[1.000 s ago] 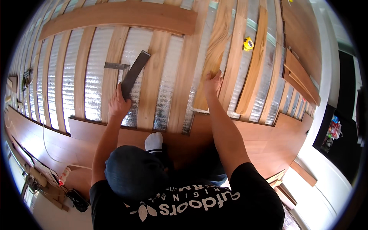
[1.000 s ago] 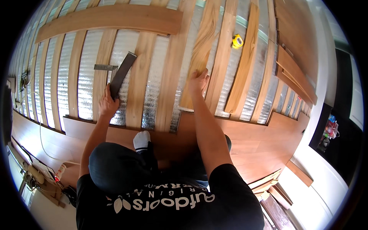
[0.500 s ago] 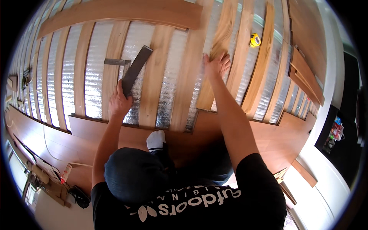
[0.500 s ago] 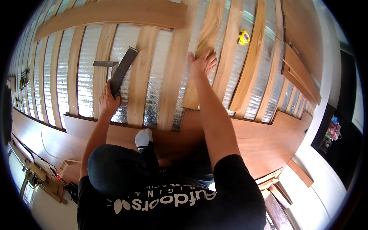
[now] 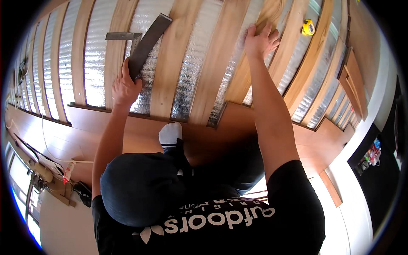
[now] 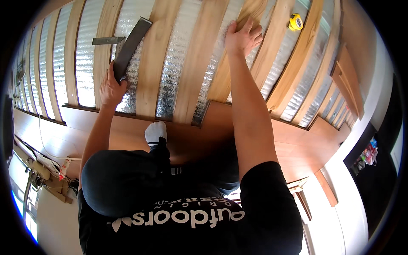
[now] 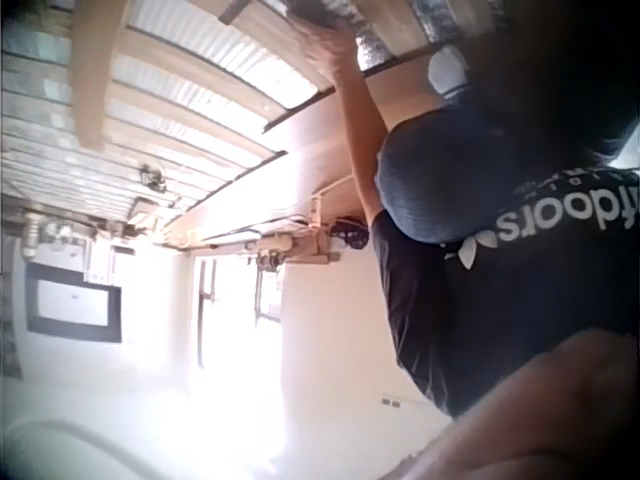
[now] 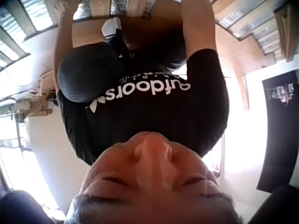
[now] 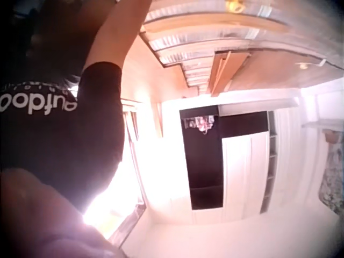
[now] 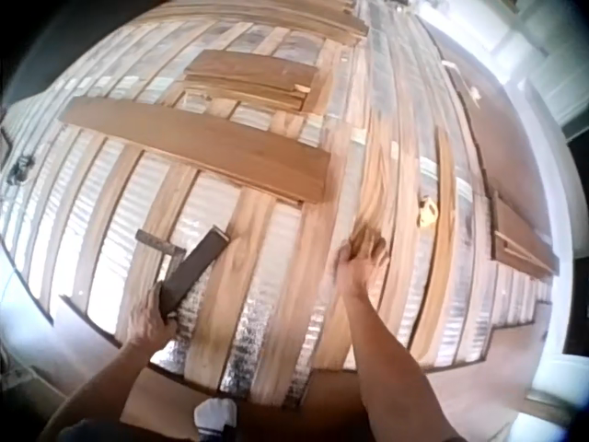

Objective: The person installs wood flooring by applying adhesive to the tongue of a plank, positioning the plank against the existing floor, and securing it using a hammer and a pneumatic nail gun.

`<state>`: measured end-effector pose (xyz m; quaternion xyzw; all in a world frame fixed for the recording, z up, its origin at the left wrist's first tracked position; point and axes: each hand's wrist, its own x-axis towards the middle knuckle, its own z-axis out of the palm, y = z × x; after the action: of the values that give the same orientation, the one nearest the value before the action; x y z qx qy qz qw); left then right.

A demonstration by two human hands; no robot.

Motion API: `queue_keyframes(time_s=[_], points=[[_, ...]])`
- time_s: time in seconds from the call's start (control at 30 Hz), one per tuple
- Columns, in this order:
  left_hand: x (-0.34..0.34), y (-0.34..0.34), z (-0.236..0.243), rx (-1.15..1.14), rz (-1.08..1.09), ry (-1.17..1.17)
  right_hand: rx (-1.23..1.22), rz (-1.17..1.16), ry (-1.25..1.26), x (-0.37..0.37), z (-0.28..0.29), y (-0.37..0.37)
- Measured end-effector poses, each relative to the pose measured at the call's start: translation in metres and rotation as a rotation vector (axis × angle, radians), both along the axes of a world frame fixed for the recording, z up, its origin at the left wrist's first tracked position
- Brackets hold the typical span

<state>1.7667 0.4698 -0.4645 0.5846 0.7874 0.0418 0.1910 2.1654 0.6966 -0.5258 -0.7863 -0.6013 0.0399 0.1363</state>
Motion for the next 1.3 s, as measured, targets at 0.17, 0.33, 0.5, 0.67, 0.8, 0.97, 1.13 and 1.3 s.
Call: queue_keyframes(time_s=[0.17,0.33,0.5,0.67,0.8,0.97,1.13,1.3], points=[[0.012,0.004,0.005,-0.075,0.002,-0.02,-0.057,-0.022,-0.007,0.011,0.015,0.005],[-0.003,0.012,0.018,-0.253,-0.023,-0.047,0.03,0.286,0.246,0.069,0.047,-0.096],[0.067,0.09,0.115,0.029,-0.613,0.116,-0.21,0.426,0.309,0.103,0.086,-0.236],[0.226,0.153,0.099,-0.213,-0.979,0.012,-0.474,0.427,0.112,0.095,0.082,-0.258],[0.343,0.154,0.042,-0.125,-0.719,0.052,-0.263,0.487,0.086,0.09,0.079,-0.27],[0.392,0.133,-0.014,0.09,-0.558,0.058,-0.301,0.503,0.253,0.107,0.072,-0.265],[0.388,0.123,-0.038,0.158,-0.468,0.081,-0.303,0.535,0.28,0.117,0.065,-0.263],[0.384,0.112,-0.048,0.224,-0.467,0.118,-0.41,0.536,0.298,0.116,0.064,-0.261]])
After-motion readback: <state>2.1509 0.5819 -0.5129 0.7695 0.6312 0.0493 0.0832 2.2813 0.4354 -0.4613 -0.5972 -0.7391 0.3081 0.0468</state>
